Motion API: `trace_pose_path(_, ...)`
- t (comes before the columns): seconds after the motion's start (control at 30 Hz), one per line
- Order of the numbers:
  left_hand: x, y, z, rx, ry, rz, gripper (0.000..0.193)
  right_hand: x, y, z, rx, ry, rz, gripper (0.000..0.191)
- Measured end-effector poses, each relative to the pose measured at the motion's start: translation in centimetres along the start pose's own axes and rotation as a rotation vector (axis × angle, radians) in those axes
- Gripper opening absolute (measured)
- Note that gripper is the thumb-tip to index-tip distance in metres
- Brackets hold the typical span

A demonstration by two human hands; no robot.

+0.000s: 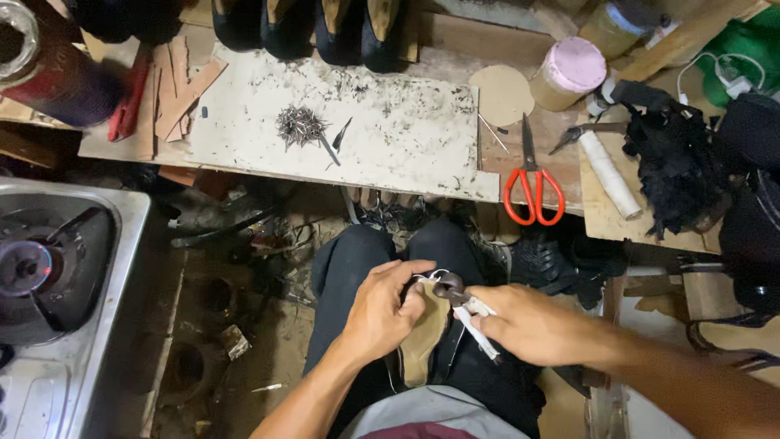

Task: The person sits with a shoe upper and last on their lap, uses pincers to pull and grip the upper material, hammers the shoe, trims excess material with shears, and fits the upper over the wooden last, at one point reaching to the shelf to take a last. The finished shoe is placed on the shelf with other completed shoes.

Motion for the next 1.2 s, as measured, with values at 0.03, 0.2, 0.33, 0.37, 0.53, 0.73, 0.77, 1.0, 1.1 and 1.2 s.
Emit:
trace_pose_path(0.03,0.0,0.1,0.1,0.009,-0.023,0.005,0.036,0.4,-0.1,0.1,-0.005,-0.056,0.010,0.021)
trace_pose_path(0.2,0.1,1.6,-0.2,-0.126,-0.006,-0.019,0.038,2.4,-2.2,0.1,0.116,-0.129,-0.001,0.022)
trace_pose_path(0.33,-0.7,2.7,-2.1,-0.070,-0.044,-0.018,0.041,1.0,-2.3,-2.1,-0.121,-0.202,0.190,0.020)
trace_pose_path(0.37,-1.0,3.2,-2.6,-0.079,-0.037,-0.018,0.041,0.1,-2.0,-3.0,-0.214,-0.225,0.278,0.021)
trace_pose_path(0.53,-1.0,3.6,-3.2,-0.062,-0.048,-0.010,0.040,-1.4,-1.2,-4.1,-0.309,-0.140,0.275,0.025)
trace_pose_path(0.73,-1.4,4.4,-4.3,-0.106,-0.043,0.009,0.040,-0.1,-2.5,-4.8,0.126,-0.045,-0.010,0.019)
trace_pose_path(0.77,-1.6,4.5,-4.5,-0.101,-0.048,0.009,0.040,0.0,-2.8,-5.0,0.178,-0.046,-0.041,0.019)
trace_pose_path(1.0,-0.4,5.3,-5.6,-0.100,-0.023,-0.010,0.039,-3.0,-2.8,-5.9,-0.317,-0.085,0.360,0.025)
trace_pose_path(1.1,0.5,5.0,-5.9,-0.052,-0.069,-0.052,0.042,-5.1,-3.3,-6.0,-0.277,0.108,0.313,0.031)
trace_pose_path(1.2,2.4,5.6,-5.3,-0.125,-0.081,-0.076,0.045,-5.6,-4.3,-5.8,-0.164,0.312,0.215,0.026)
Point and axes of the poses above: each hand's wrist, its own z-axis towards the middle knuckle, its own x-axis out of the back of the hand, y = z × x, the point moved 5 cm from there along z, towards the middle knuckle, and after that the axes turned 2 degrees about x, right-handed, at the moved point
